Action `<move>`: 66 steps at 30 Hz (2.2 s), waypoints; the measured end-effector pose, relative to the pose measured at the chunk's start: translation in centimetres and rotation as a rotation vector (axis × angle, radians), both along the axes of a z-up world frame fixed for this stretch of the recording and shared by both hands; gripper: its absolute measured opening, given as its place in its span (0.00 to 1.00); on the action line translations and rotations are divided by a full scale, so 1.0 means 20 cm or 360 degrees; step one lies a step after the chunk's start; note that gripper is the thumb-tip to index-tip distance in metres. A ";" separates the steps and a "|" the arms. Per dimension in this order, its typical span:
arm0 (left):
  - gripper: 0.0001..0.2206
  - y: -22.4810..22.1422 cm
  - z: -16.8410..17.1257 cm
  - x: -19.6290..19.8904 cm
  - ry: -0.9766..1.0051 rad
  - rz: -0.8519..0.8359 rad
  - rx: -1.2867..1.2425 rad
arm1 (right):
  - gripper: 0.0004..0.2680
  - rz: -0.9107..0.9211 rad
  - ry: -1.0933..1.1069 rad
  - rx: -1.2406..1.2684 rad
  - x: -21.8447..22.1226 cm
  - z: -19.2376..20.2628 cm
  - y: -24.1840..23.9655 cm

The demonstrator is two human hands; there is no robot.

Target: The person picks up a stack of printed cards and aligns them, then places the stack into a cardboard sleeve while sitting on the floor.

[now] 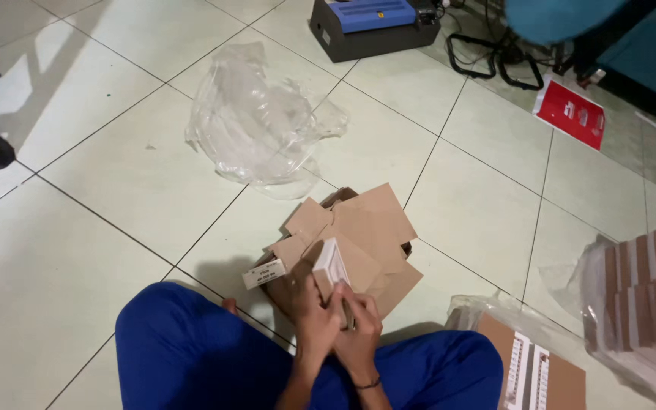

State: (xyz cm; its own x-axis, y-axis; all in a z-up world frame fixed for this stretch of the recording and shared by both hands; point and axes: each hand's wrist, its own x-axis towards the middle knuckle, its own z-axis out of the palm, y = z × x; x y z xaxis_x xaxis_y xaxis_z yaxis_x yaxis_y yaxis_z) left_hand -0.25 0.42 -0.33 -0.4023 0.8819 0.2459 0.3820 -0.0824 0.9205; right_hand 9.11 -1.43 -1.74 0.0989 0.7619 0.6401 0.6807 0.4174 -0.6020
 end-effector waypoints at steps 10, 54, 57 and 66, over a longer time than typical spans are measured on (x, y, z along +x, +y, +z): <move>0.08 0.12 -0.12 -0.17 -0.0835 -0.0333 -0.0297 | 0.21 0.0377 0.1008 -0.0831 0.20 0.03 0.17; 0.16 0.18 -0.22 -0.24 -0.1289 -0.0887 0.0043 | 0.08 0.0446 0.1712 -0.1148 0.27 -0.08 0.14; 0.15 0.20 -0.27 -0.19 -0.1369 -0.0829 0.0156 | 0.08 0.0442 0.1715 -0.1112 0.28 -0.11 0.17; 0.19 0.15 -0.21 -0.13 -0.1352 -0.0471 0.0314 | 0.08 0.0365 0.1758 -0.1107 0.25 -0.12 0.15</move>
